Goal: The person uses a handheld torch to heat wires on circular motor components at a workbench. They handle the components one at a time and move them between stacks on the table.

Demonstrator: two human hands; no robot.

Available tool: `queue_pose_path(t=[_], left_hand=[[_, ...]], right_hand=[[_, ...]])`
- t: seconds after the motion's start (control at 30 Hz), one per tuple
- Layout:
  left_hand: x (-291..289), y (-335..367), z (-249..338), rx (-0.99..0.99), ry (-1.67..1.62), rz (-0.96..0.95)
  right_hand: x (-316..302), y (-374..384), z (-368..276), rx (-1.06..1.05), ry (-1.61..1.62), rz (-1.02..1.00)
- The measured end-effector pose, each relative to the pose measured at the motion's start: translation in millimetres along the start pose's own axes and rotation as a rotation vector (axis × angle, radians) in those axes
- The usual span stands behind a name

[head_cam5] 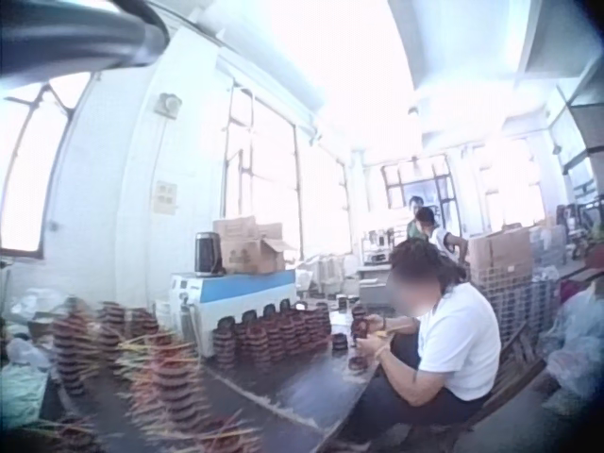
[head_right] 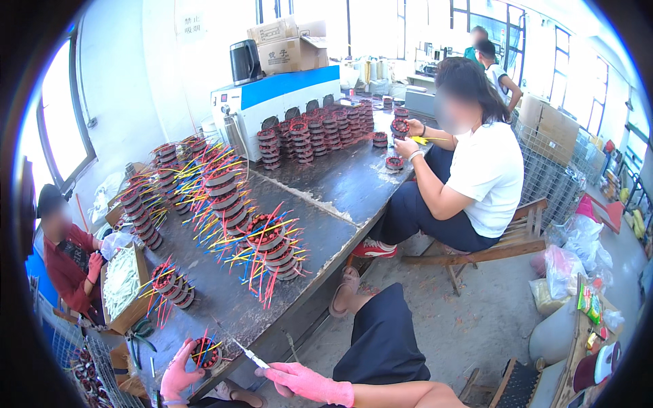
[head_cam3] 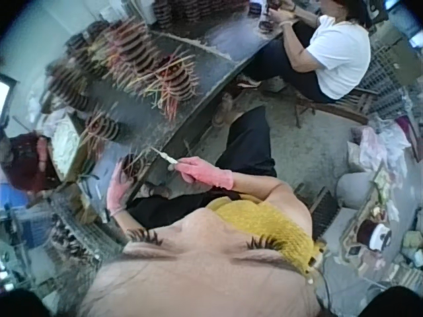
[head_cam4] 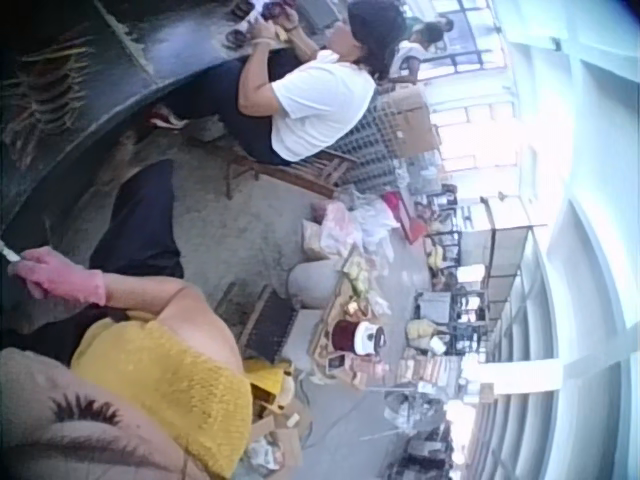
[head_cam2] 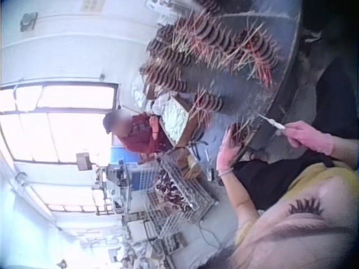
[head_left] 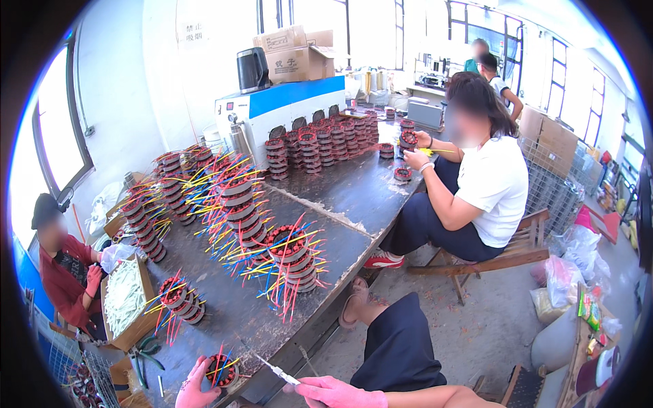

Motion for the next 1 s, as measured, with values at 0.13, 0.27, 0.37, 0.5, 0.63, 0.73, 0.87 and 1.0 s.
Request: queue_pose_path(t=[0.13, 0.27, 0.37, 0.5, 0.63, 0.73, 0.87, 1.0], left_hand=[[-1.1, -3.3, 8.0, -0.029, 0.099, 0.077], [3.4, -2.1, 6.7, 0.061, 0.204, 0.021], [1.5, -3.7, 9.0, 0.175, 0.159, 0.088], [0.2, -3.8, 10.4, 0.021, 0.221, 0.045], [2.5, -8.6, 23.3, 0.254, 0.415, 0.131], [9.7, -2.4, 0.8, 0.117, 0.47, 0.072], [7.9, -2.0, -10.2, 0.203, 0.496, 0.042], [3.2, -0.5, -16.4, 0.214, 0.494, 0.007]], right_hand=[[5.0, -10.2, -22.0, -0.014, -0.075, 0.085], [4.8, -9.4, -25.8, -0.042, -0.107, 0.114], [2.1, -14.5, -31.0, -0.009, -0.103, 0.141], [0.7, -16.5, -29.7, 0.004, -0.025, 0.136], [-1.9, -13.4, -25.4, 0.018, -0.091, 0.136], [-2.5, -6.7, -12.4, 0.028, -0.05, 0.075], [-5.0, -2.7, 4.3, -0.001, 0.028, 0.004], [-4.7, -2.4, 3.0, 0.024, 0.037, -0.007]])
Point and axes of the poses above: each hand's wrist, its own y-axis towards the middle knuckle, its own x-axis out of the palm, z = x × y, the point moved 7 cm from there along y, towards the middle knuckle, and after that the axes turned 12 degrees about z, right-handed, at the moved point
